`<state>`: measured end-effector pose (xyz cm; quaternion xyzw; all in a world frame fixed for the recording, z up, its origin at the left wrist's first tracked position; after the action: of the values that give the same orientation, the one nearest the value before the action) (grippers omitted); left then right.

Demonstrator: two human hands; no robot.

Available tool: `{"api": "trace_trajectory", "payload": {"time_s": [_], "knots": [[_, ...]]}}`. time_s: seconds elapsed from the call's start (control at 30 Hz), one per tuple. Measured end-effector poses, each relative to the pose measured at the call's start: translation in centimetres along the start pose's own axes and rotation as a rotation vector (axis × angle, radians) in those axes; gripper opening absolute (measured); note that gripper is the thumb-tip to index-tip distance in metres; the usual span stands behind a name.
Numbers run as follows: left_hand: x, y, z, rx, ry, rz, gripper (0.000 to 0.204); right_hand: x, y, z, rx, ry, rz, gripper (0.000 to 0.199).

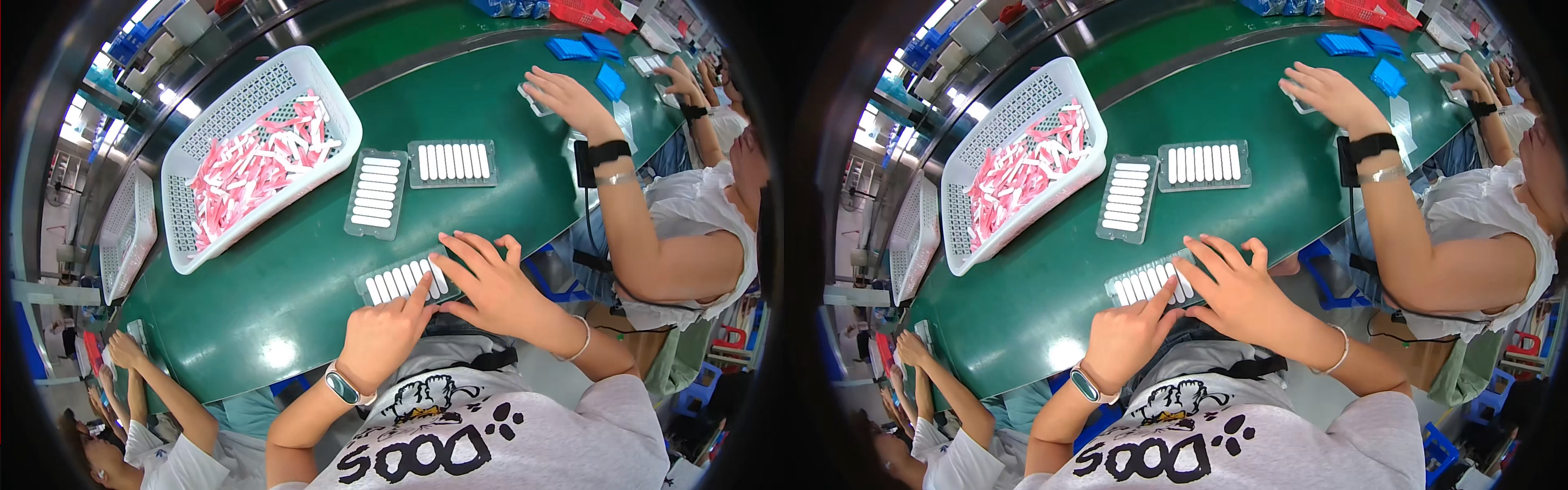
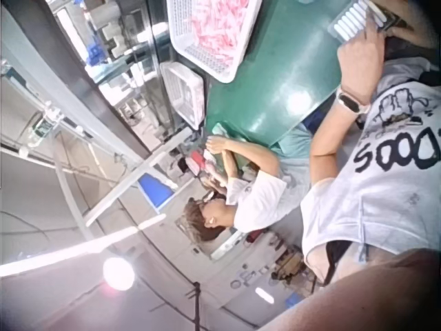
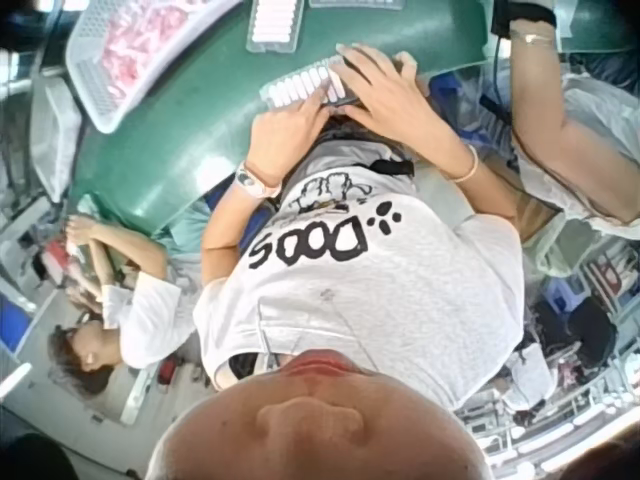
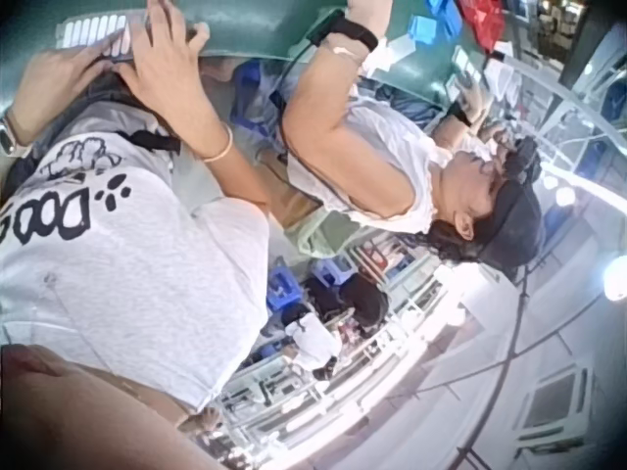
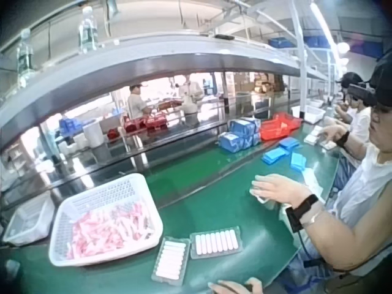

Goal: The person takes strips from a basket, inserts them into the slots of plastic trays by hand, and slides the filled trays along the table.

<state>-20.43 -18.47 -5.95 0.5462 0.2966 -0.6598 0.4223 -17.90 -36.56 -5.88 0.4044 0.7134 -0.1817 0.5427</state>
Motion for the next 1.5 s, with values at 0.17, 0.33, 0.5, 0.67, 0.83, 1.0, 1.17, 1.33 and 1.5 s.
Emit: {"api": "trace_trajectory", "payload": {"time_s": [0.17,0.33,0.5,0.67,0.83,1.0,1.17,1.33,1.5], "knots": [[-0.4,0.8,-0.1,0.012,0.042,-0.028,0.047,-0.4,0.9,1.1,-0.036,0.032,-0.063,0.068],[-0.7,1.6,-0.2,-0.014,0.087,-0.018,0.052,-1.6,1.1,0.5,-0.081,0.011,-0.012,0.062],[-2.8,-0.2,-2.5,-0.273,-0.094,0.092,0.082,-1.2,-0.4,-1.8,-0.21,0.284,0.023,0.051],[-1.6,-0.4,-4.2,-0.245,0.023,0.046,0.085,-0.9,0.9,-0.7,-0.086,0.123,0.046,0.067],[-1.6,2.6,-5.0,-0.281,-0.308,0.093,0.07,-1.5,2.0,2.7,0.033,0.049,-0.192,0.087],[-1.5,6.5,-5.8,-0.505,0.049,0.116,0.082,-3.1,2.1,8.1,0.163,-0.002,-0.14,0.082],[0.0,6.7,-7.0,-0.345,0.059,0.176,0.086,-5.7,3.6,14.7,0.326,-0.065,-0.15,0.087],[-0.3,9.3,-4.6,-0.151,-0.035,-0.026,0.083,-6.3,8.1,16.0,0.317,0.101,-0.413,0.087],[1.0,12.9,-4.5,-0.054,-0.121,0.034,0.082,-9.1,10.7,23.7,0.343,-0.153,-0.153,0.081]]}}
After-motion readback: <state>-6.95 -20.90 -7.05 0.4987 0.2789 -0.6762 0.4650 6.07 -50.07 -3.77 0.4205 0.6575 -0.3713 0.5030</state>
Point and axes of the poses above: each hand's wrist, its own y-axis towards the middle knuckle, its own x-axis out of the palm, z = x × y, the point moved 2 cm from there along y, towards the middle knuckle, and after that the axes turned 2 degrees about y, right-handed, at the moved point
